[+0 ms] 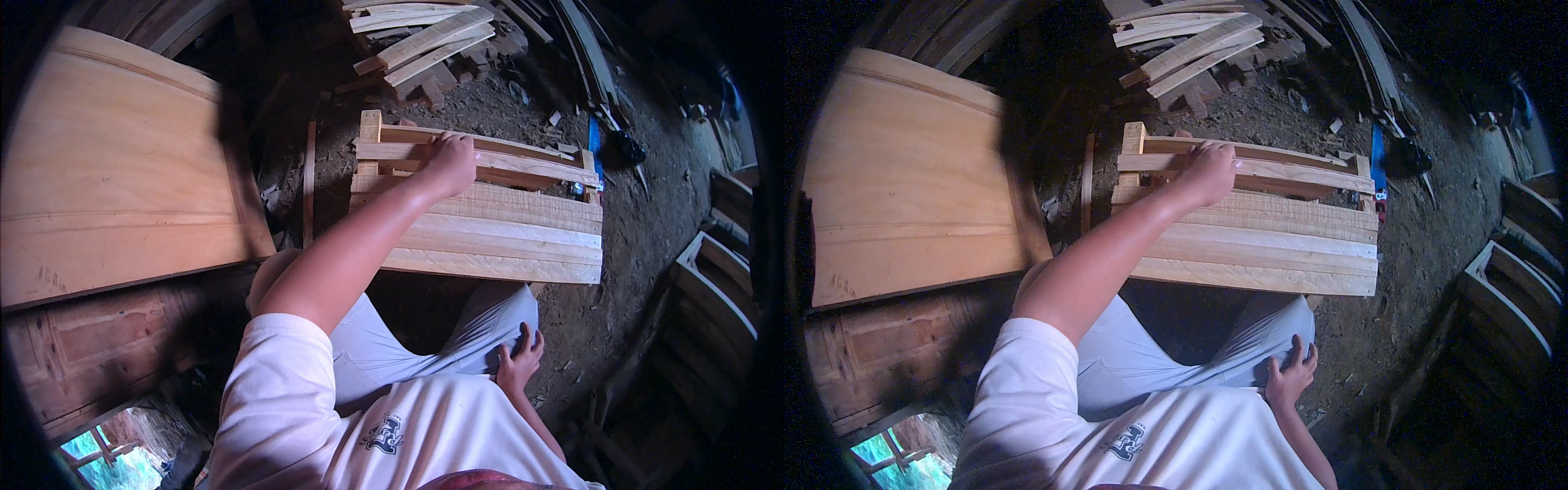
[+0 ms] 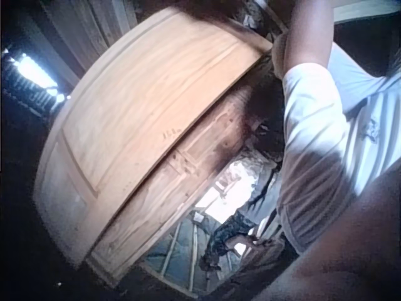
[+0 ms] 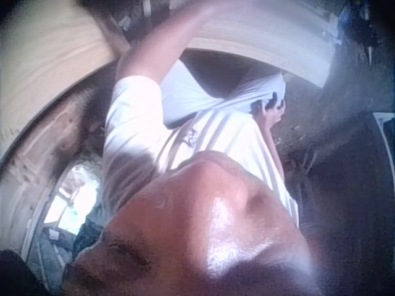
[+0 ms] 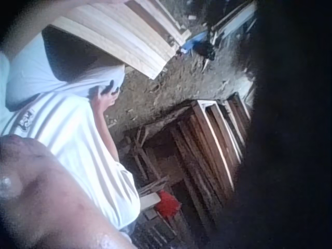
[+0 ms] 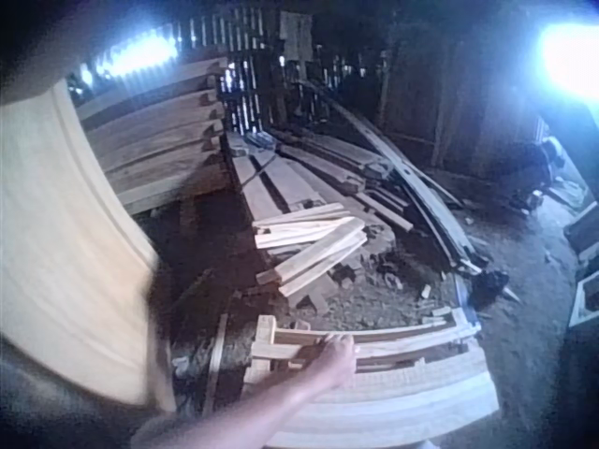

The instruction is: The person uses a hand saw to cut a wooden plank, then assembles a small wooden box by fitting planks into a frame and securing them with a hammer. The person sits on the ground during assembly and adjusts the planks to fit.

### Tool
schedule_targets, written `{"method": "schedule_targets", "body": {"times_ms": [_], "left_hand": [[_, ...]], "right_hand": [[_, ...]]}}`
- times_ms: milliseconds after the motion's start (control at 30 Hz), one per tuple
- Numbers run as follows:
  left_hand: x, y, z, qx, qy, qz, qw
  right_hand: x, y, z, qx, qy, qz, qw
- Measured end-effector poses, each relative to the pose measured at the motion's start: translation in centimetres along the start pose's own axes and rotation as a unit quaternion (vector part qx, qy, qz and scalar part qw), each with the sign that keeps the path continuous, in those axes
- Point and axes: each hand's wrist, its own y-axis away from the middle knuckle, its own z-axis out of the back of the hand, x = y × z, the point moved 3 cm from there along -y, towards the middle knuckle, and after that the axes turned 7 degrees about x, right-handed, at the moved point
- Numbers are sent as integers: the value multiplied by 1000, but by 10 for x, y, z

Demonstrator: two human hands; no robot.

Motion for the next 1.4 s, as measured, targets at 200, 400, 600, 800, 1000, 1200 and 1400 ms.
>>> {"method": "schedule_targets", "body": {"times_ms": [200,400,600,800,1000,1200,1400], "left_hand": [[2,-2,0,10,-8,-9,1000],[1,-1,1,8,-14,2,1000],[-5,-7,11,49,-15,23,998],[3,-22,26,30,-20,31,999],[13,-30,20,51,-19,34,998],[1,-28,31,77,-38,63,994],[-1,-26,35,36,-42,13,998]], "right_hand": [[-1,0,-1,1,6,-5,1000],[2,0,1,6,2,-15,1000],[-1,-1,0,1,-5,-14,1000],[-3,-1,-1,-2,-13,-8,1000],[-1,-1,0,-2,-22,-13,1000],[3,0,5,2,-23,-20,1000],[6,-2,9,11,9,-22,1000]]}}
